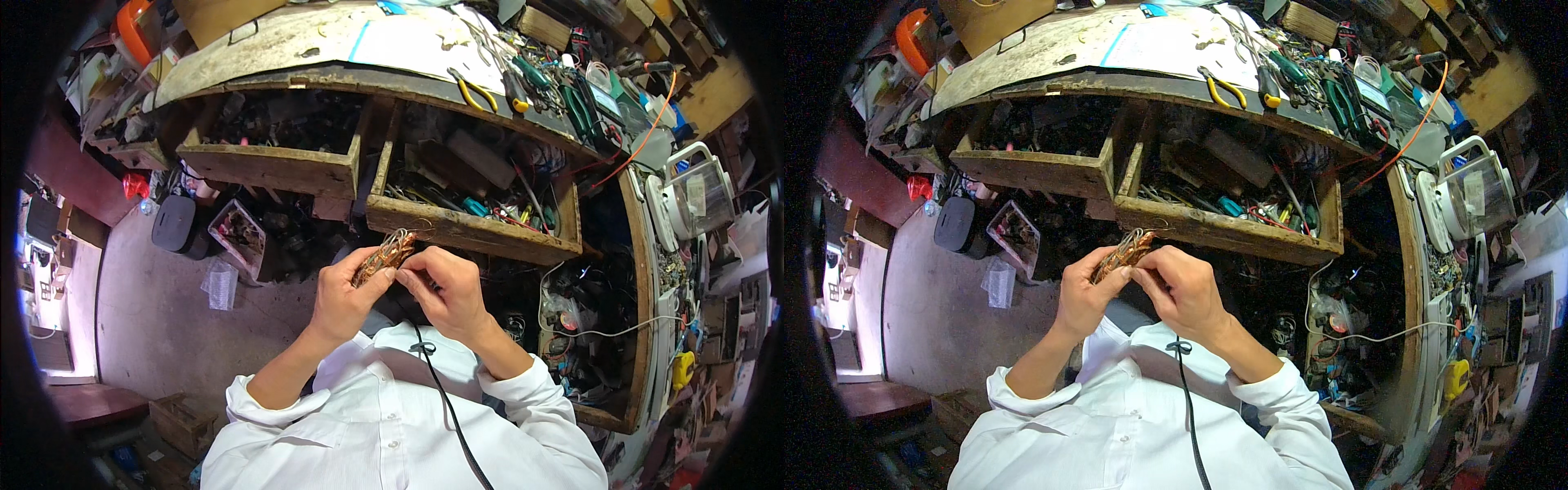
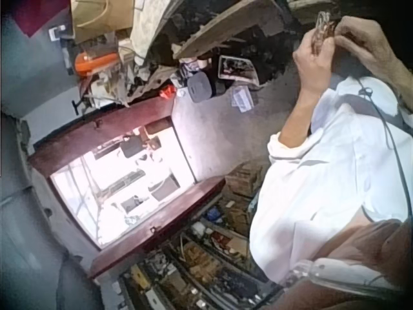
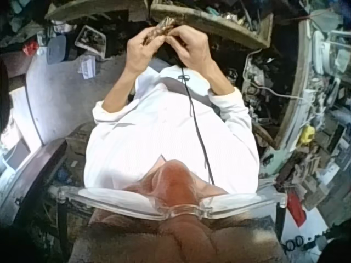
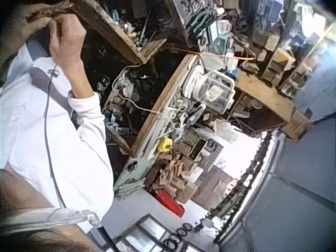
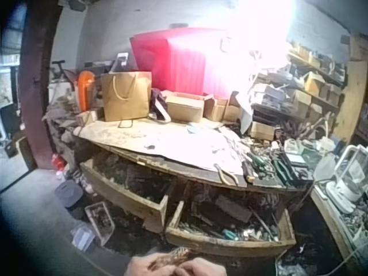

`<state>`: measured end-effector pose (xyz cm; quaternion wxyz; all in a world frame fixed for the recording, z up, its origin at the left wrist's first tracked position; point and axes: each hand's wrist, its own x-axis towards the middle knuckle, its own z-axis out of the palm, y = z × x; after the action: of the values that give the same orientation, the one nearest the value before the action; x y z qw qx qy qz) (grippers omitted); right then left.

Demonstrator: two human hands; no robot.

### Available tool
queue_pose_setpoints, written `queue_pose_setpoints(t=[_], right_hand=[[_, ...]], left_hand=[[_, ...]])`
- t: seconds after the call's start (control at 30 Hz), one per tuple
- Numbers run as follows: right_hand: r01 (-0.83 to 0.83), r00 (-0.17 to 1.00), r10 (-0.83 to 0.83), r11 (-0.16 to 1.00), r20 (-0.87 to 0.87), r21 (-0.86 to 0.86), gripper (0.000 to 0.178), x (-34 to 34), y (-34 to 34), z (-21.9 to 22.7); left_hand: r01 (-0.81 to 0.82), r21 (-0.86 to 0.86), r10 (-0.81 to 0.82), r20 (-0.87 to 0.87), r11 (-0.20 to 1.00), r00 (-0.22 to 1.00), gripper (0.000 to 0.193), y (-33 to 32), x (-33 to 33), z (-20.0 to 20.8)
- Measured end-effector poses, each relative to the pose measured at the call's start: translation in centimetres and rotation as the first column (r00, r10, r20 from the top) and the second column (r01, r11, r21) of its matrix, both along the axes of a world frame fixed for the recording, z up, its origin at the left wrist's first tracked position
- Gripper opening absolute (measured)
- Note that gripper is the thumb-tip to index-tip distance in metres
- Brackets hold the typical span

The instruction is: The person uses pliers to strip insulation from a wire and then twists the exposed strands. They open a drawer, retrieve a small component, and continue manipulating the wire and component with pliers and by hand.

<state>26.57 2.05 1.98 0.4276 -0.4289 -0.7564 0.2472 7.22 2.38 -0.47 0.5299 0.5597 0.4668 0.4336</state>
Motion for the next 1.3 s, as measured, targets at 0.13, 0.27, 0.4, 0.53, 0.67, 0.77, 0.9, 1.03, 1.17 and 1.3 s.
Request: queue_pose_setpoints(t=[0.13,0.27,0.4,0.53,0.67,0.77,0.9,1.03,1.17,1.3], right_hand=[[-0.039,0.948,-0.136,0.846,-0.286,-0.532,0.014,-0.8,0.0,0.1],[-0.011,0.998,0.011,1.000,-0.057,0.008,0.014,-0.9,0.6,0.2],[-0.185,0.956,0.144,0.972,0.254,0.143,0.018,0.0,2.0,1.4],[-0.362,0.913,0.360,0.932,0.191,-0.024,0.015,1.9,5.1,1.2],[-0.206,0.966,0.125,0.902,-0.227,-0.380,0.009,1.4,6.0,0.2],[-0.313,0.818,-0.105,0.744,-0.566,-0.590,0.031,1.7,6.0,-3.5],[-0.563,0.725,0.009,0.584,-0.689,-0.585,0.045,-2.5,2.2,-5.7],[-0.672,0.671,-0.009,0.415,-0.741,-0.614,0.041,-4.3,0.5,-4.5],[-0.508,0.846,0.087,0.430,-0.526,-0.746,0.025,-3.1,1.4,-3.5],[-0.280,0.958,0.235,0.654,-0.164,-0.703,0.018,-0.7,1.8,-1.7]], left_hand=[[-0.047,0.183,0.072,-0.134,0.982,0.988,0.033,-0.4,0.2,0.3],[0.010,0.297,0.070,-0.257,0.955,0.964,0.031,-0.3,0.4,-0.1],[0.222,0.255,-0.120,-0.362,0.941,0.924,0.028,-0.2,0.0,-0.2],[0.355,0.162,-0.319,-0.211,0.921,0.924,0.030,0.0,-0.3,-0.7],[0.247,-0.070,-0.236,0.140,0.966,0.962,0.030,0.0,-0.5,-0.9],[0.244,-0.317,-0.008,0.596,0.917,0.803,0.031,1.5,-1.1,-0.1],[0.183,-0.316,0.148,0.785,0.931,0.602,0.025,3.5,-1.5,-0.2],[0.063,-0.314,0.218,0.777,0.947,0.591,0.020,3.7,-1.2,-0.5],[-0.084,-0.254,0.244,0.703,0.963,0.668,0.020,3.9,-0.6,-0.9],[-0.201,-0.174,0.261,0.475,0.964,0.841,0.024,3.9,-1.4,-1.2]])
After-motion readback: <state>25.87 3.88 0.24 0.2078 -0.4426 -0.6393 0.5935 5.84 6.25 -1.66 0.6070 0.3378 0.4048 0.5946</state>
